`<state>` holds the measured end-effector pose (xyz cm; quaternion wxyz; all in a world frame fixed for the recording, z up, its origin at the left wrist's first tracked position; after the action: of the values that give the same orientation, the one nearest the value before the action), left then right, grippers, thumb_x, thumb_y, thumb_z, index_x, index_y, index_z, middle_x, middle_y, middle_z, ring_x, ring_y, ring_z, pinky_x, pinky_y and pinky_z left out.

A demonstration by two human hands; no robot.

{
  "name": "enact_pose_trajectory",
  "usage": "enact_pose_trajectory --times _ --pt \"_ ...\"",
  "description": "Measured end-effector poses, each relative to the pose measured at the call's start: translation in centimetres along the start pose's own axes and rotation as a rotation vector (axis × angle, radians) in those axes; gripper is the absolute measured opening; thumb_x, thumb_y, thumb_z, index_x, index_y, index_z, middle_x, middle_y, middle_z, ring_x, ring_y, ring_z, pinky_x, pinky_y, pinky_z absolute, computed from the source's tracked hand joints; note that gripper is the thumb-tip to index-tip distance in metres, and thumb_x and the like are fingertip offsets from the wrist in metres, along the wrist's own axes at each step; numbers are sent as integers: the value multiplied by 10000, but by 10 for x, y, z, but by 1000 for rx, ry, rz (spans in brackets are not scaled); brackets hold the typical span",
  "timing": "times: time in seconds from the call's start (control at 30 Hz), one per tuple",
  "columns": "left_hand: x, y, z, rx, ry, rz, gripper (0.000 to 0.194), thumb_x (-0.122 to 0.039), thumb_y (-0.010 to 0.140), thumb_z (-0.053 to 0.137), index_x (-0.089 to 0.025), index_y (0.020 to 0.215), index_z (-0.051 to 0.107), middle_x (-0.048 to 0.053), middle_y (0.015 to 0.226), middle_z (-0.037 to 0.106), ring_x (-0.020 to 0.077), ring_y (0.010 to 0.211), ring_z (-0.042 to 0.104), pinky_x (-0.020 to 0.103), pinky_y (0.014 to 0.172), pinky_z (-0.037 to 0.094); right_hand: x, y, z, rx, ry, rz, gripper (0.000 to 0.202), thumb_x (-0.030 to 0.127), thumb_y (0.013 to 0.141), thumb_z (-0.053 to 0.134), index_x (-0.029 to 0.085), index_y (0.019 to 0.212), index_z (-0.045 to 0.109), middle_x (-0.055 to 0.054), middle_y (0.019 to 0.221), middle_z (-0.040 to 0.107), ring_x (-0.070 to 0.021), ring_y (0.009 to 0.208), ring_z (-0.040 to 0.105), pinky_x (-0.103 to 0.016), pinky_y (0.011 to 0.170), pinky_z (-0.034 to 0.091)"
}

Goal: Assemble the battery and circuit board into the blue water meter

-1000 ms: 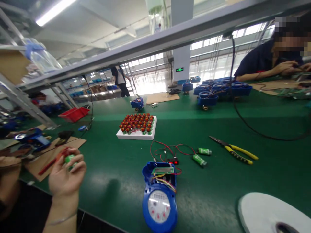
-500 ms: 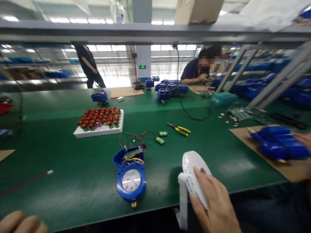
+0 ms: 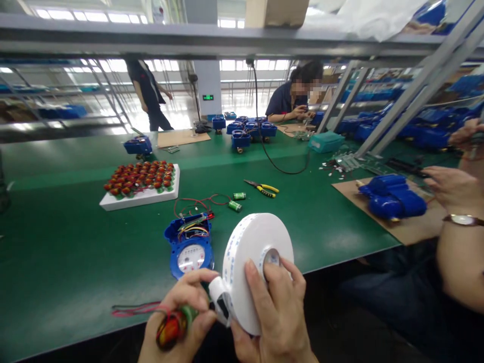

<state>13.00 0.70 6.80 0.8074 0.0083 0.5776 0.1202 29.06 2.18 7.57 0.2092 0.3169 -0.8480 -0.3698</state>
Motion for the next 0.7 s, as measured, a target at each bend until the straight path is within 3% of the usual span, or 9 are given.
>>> enact_pose_trajectory --times 0.13,0.27,0.37,0.5,0.57,0.7 --pt "21 -8 9 16 -129 -157 266 -234 744 789 -174 669 541 -22 670 617 82 617 540 178 603 410 0 -4 2 -1 55 114 644 215 933 427 88 1527 211 -202 1348 395 -395 1258 366 -586 998 315" --pt "29 -15 18 86 -188 -251 297 -265 732 801 -163 678 528 -13 677 607 73 615 520 182 607 396 -2 -6 3 10 183 233 560 345 1002 353 132 1510 251 -167 1381 425 -358 1194 443 -558 996 345" --pt "31 -15 19 132 -215 -299 305 -273 735 806 -175 742 518 -21 710 589 77 646 518 191 629 396 -4 -4 2 -19 201 293 536 420 1009 421 178 1477 322 -146 1325 490 -338 1115 511 -523 975 383" --pt "22 -12 6 224 -263 -234 362 -348 788 754 -245 1064 543 25 1002 593 92 711 515 227 660 411 -10 -5 1 39 205 396 471 373 1007 454 232 1449 373 -95 1317 513 -302 1111 534 -445 961 419" --pt "14 -11 -4 264 -231 -187 385 -405 852 667 -250 1189 564 48 1020 580 127 795 541 254 741 438 -13 -5 -1 58 201 396 463 379 1006 460 236 1440 387 -80 1316 516 -287 1109 536 -413 949 427" --pt "0 -11 -20 171 -159 -134 345 -379 874 650 -258 1197 652 55 992 576 171 935 562 286 913 456 -11 0 -5 72 189 327 441 351 1005 457 205 1418 406 -77 1301 522 -270 1109 526 -394 965 402"
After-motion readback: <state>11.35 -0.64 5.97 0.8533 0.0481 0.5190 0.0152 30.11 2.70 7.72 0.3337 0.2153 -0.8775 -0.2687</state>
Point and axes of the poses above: each hand's wrist, its own y-axis towards the middle knuckle, its own z-axis out of the palm, x = y × z, the point moved 3 cm from there along y, towards the middle knuckle
